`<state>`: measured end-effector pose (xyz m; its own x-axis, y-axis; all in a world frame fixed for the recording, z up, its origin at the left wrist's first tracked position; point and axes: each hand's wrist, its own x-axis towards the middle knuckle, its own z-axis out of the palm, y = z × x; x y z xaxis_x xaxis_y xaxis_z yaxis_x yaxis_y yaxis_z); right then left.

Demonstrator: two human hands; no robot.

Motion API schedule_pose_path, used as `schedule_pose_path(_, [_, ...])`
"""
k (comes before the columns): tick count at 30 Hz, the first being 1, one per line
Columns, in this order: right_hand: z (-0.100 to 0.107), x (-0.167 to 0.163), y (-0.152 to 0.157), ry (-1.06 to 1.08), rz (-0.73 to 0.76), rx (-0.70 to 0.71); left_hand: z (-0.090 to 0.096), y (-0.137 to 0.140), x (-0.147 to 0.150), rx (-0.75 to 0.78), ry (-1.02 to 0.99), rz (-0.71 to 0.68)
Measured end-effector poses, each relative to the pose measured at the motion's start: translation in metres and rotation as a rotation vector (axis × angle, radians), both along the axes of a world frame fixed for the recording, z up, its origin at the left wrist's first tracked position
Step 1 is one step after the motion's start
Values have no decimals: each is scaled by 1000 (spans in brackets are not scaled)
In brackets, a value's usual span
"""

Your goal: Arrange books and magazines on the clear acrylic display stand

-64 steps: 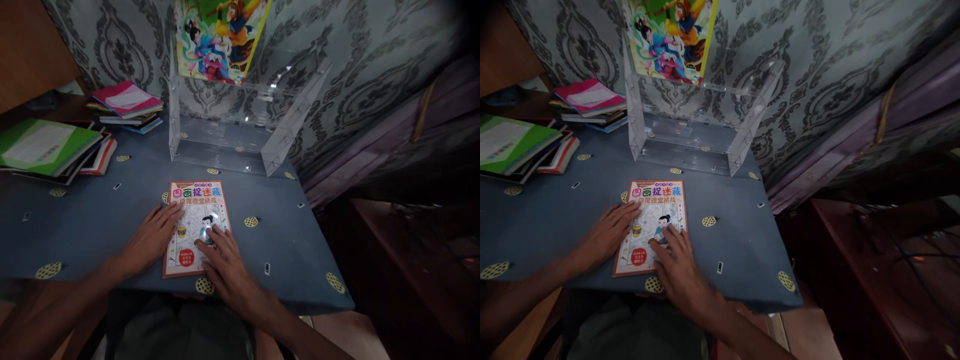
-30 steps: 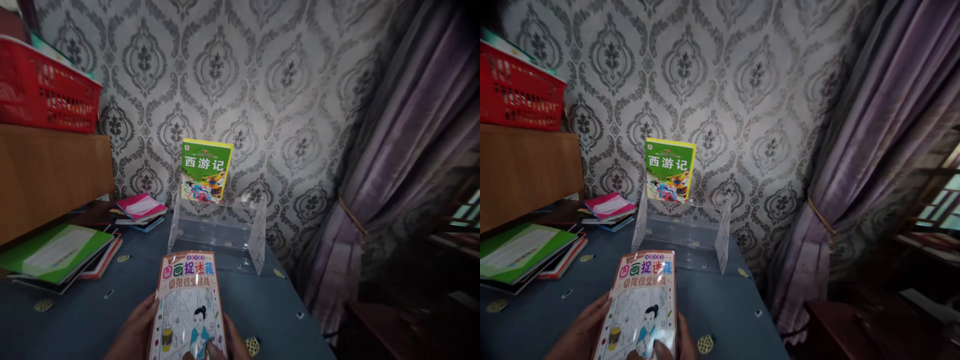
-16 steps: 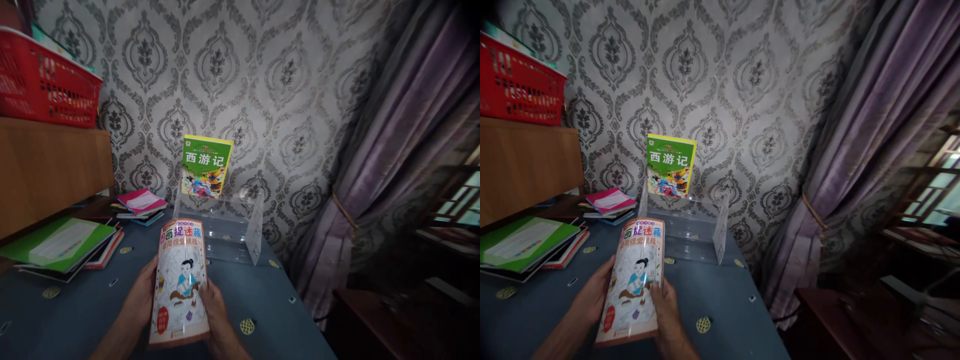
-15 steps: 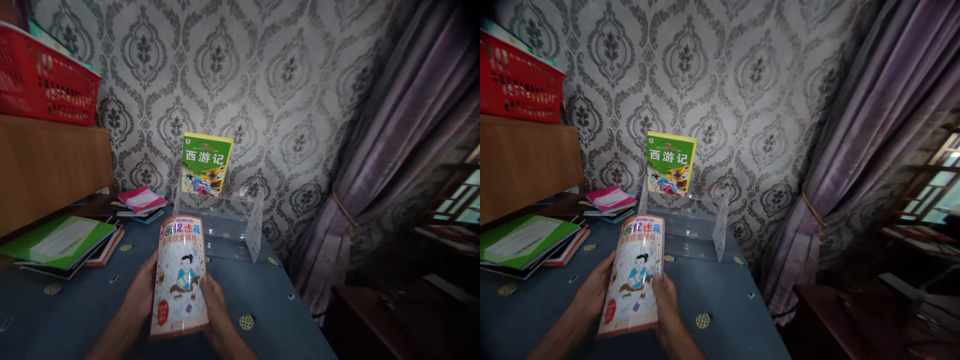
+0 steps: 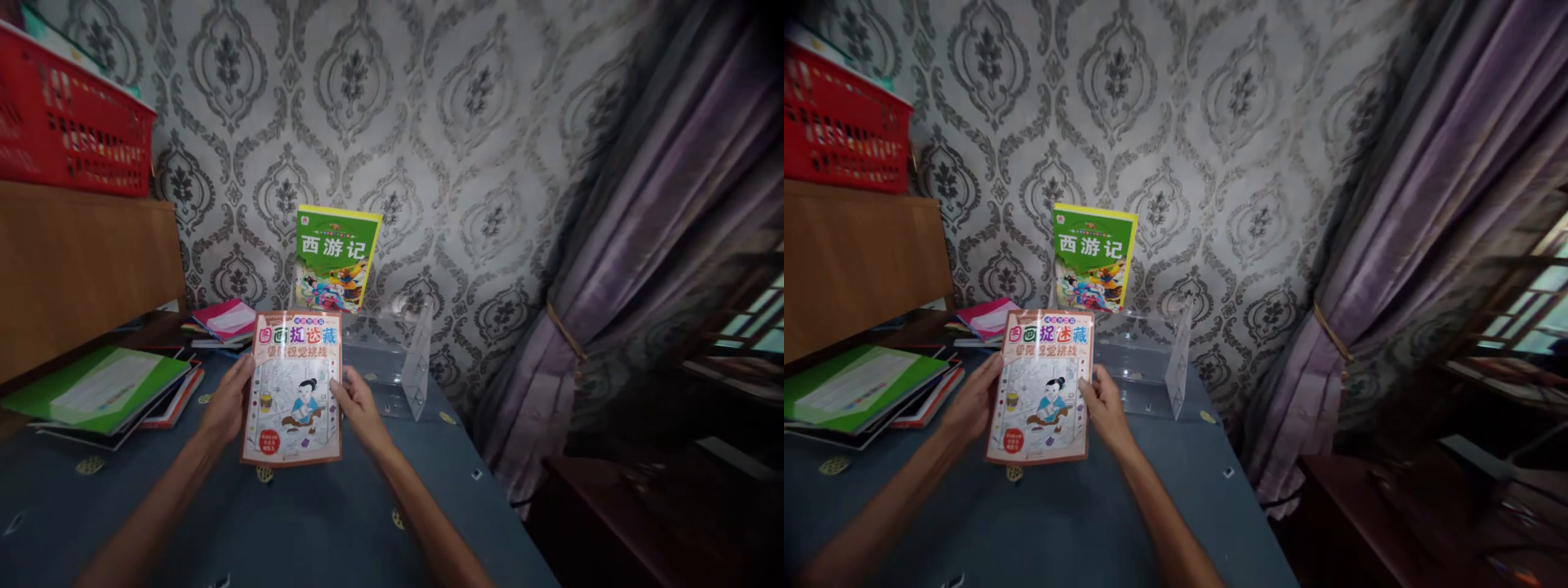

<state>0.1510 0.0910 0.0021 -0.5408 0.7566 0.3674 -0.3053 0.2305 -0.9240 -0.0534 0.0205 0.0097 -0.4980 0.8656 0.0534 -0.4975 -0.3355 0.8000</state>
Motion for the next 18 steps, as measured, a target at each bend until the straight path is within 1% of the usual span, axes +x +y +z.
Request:
schedule_pose_path(4, [17,-2,16,-57,-70,193,14,11,-31,26,164,-144])
schedule_pose_path(7, [23,5,23,-173,-104,303,20,12,-53,31,323,-264])
schedule_pose_path(9, [23,14,27,-283,-64,354,19,9,-63,-1,408,-360])
schedule_pose_path(13, [20,30,30,-515,135,452,10,2,-73,-109,562,-566])
schedule_pose_path(15, [21,34,30,-598,189,497,6,-1,-75,-127,631,-613])
schedule_pose_path(18, [21,33,28,-640,169,514,3,-3,-75,-128,664,-603])
